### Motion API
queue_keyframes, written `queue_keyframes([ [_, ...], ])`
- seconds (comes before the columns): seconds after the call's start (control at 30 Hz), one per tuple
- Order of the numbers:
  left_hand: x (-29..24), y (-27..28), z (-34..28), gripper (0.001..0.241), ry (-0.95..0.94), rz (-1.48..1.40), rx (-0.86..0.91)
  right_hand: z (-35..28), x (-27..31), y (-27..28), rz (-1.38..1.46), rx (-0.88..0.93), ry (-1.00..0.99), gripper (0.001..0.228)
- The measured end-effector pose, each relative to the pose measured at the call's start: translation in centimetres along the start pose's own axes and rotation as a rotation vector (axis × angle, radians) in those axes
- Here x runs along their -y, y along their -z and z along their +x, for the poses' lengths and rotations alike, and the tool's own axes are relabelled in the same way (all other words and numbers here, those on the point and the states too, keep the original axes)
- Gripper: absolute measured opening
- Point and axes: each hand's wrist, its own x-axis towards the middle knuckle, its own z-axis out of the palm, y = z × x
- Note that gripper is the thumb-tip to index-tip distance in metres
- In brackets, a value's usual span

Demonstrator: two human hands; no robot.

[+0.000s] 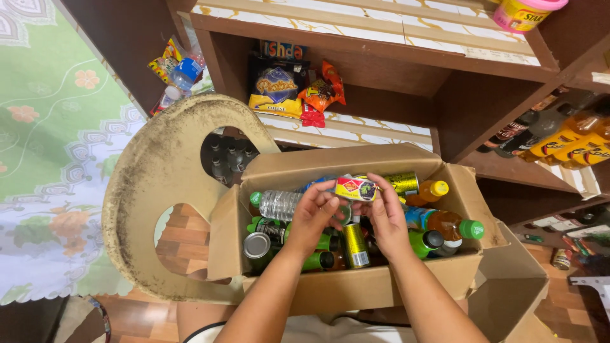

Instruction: Taking various grocery items out of a cardboard box and organizing them onto wooden shelves.

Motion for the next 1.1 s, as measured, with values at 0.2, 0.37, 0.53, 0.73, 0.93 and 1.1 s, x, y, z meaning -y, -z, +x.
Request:
queue_keyframes([
  [0.2,-0.1,0.1,0.1,0.047,-0.027,0.035,0.026,0.2,-0.7,0.3,0.060,-0.044,-0.002,0.060],
  [0.37,0.0,0.1,0.5,0.045,-0.015,0.060,0.016,0.1,-0.9,0.7,0.134,-0.042,0.046,0.047],
  [0.53,0.7,0.4,2.0,0.044,-0.003,0.098,0.025,0.5,0.3,0.4,0.202,-0.062,0.087,0.045],
  [0.73,-3.0,-4.1,4.7,0.048,-0.036,0.216,0.076,1.2,5.8,1.1,0.086,-0.094,0.193,0.038],
  [0.93,-6.9,-11.9,8.5,0.053,-0.133,0.383,0.199,3.1,12.9,5.0,-0.035,-0.108,0.289,0.040],
  [1.1,-8.5,-18.9,11.7,0.057,-0.350,0.556,0.255,5.4,16.8,9.0,-0.133,-0.097,0.382,0.040],
])
